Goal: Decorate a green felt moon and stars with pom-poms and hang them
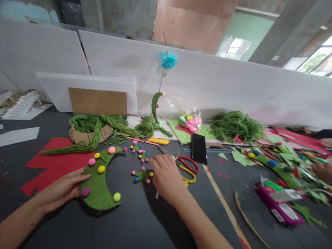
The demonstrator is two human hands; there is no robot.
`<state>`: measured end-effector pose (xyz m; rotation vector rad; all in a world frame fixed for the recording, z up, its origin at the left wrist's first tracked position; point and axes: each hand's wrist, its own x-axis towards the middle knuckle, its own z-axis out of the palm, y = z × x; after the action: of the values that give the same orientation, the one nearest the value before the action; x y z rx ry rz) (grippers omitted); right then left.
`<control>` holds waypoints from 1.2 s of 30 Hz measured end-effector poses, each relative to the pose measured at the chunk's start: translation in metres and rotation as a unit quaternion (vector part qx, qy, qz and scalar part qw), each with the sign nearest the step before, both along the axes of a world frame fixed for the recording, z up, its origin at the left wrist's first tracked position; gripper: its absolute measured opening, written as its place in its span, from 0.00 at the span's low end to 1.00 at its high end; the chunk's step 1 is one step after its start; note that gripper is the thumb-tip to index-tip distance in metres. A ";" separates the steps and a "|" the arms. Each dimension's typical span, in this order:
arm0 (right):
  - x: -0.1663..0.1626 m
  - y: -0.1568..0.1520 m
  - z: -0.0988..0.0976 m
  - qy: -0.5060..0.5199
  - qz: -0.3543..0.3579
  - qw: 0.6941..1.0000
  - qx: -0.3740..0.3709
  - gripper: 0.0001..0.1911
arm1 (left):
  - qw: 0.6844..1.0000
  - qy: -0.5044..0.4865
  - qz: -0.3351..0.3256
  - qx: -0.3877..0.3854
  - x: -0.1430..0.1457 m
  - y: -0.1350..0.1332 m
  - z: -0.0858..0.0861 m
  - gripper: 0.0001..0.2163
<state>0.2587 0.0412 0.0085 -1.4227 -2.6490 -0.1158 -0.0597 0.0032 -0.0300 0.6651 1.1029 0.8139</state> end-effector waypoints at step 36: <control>-0.012 -0.081 -0.004 0.516 -0.168 0.773 -0.328 0.22 | 0.802 0.489 -0.120 0.319 0.004 0.011 0.018 0.11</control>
<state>0.2467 -0.0397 0.0049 -1.4390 -1.5024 1.2766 -0.0556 0.0144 -0.0118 1.9089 1.6082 0.5909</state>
